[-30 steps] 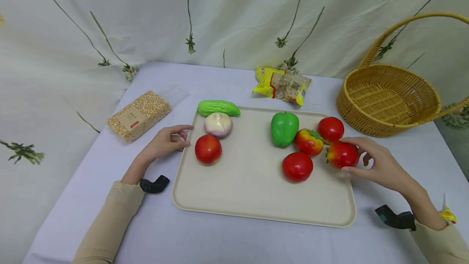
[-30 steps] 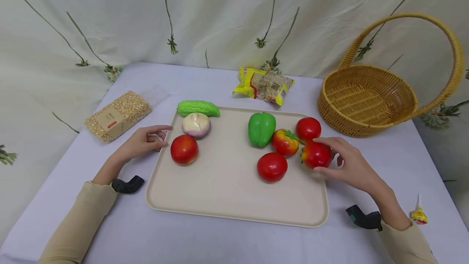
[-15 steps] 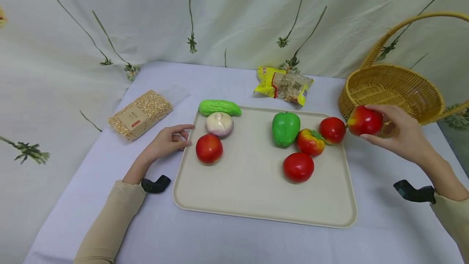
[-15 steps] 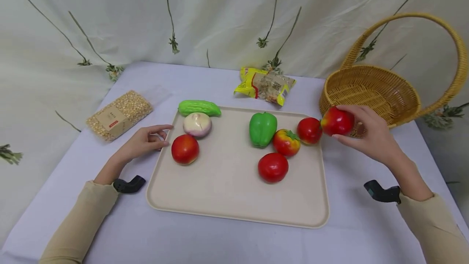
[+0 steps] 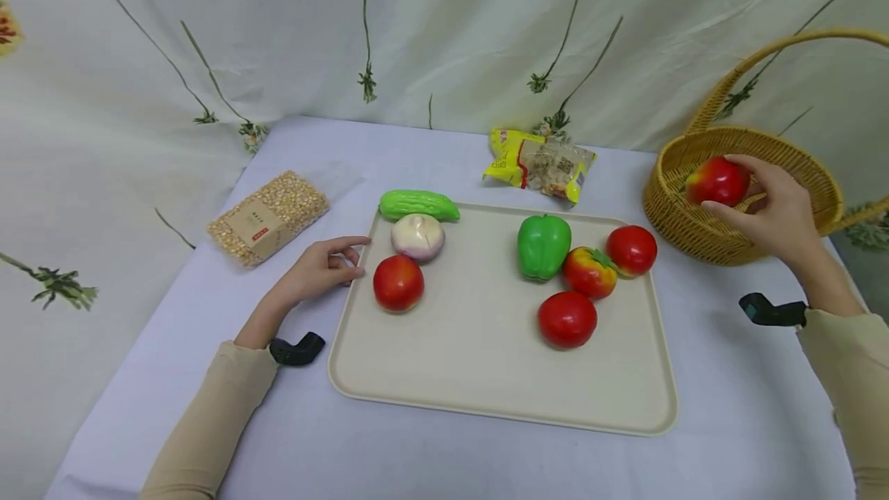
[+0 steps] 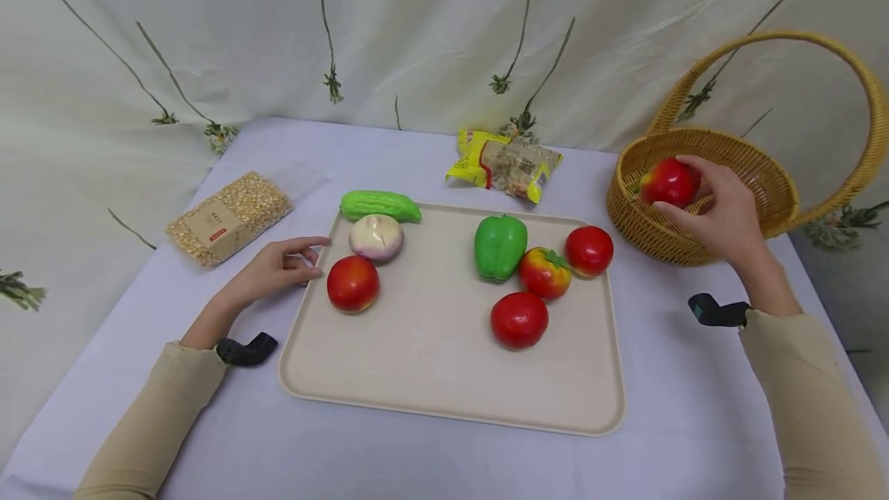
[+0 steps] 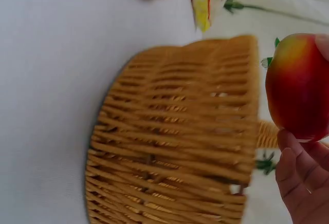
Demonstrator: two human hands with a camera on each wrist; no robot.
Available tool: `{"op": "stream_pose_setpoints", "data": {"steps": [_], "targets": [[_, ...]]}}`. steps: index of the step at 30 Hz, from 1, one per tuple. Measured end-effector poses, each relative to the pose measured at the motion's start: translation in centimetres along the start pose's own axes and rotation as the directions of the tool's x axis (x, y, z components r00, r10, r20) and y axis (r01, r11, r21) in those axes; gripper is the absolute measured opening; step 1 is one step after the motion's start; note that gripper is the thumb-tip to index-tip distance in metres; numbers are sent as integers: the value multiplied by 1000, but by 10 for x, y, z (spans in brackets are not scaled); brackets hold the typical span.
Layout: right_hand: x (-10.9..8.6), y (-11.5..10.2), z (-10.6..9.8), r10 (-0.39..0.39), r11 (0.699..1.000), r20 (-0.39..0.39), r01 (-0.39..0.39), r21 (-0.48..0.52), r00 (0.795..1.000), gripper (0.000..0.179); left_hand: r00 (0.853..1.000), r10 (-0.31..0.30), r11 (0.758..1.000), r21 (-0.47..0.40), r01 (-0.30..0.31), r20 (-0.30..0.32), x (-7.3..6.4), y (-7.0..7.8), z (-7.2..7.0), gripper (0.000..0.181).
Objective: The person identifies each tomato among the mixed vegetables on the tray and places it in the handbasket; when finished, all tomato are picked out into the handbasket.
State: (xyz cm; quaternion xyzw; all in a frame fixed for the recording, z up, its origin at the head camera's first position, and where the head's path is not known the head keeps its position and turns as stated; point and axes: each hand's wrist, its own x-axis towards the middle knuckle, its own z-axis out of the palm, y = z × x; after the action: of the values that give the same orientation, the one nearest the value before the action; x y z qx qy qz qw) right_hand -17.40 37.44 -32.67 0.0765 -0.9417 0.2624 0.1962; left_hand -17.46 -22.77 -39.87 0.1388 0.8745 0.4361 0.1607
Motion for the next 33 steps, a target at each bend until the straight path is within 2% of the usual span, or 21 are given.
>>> {"op": "stream_pose_setpoints", "data": {"steps": [3,6,10,13,17,19,28,33], "targets": [[6,10,3,105,994,16,-105,-17,994,61,1000,-5,1000,-7,5,-3,0,-1,0,52],[12,22,6,197,980,43,-195,-39,980,63,1000,-3,1000,-6,3,-6,0,-1,0,52],[20,36,10,268,963,69,-264,-59,961,66,1000,2,1000,-15,-2,-10,-1,1,0,53],[24,43,12,326,945,113,-322,-52,939,70,1000,2,1000,-24,-2,-12,-1,1,0,53],[28,49,12,399,916,204,-400,-38,894,77,1000,8,1000,-17,-8,-24,-1,-1,1,52],[30,52,12,415,908,236,-418,-39,879,78,1000,5,1000,-14,-5,-30,-1,-3,2,51],[36,57,16,413,909,323,-408,-85,852,85,999,-1,1000,-15,0,-33,0,-6,2,51],[36,59,17,428,902,343,-418,-107,836,86,999,9,1000,-21,-9,-33,0,-5,2,52]]}}
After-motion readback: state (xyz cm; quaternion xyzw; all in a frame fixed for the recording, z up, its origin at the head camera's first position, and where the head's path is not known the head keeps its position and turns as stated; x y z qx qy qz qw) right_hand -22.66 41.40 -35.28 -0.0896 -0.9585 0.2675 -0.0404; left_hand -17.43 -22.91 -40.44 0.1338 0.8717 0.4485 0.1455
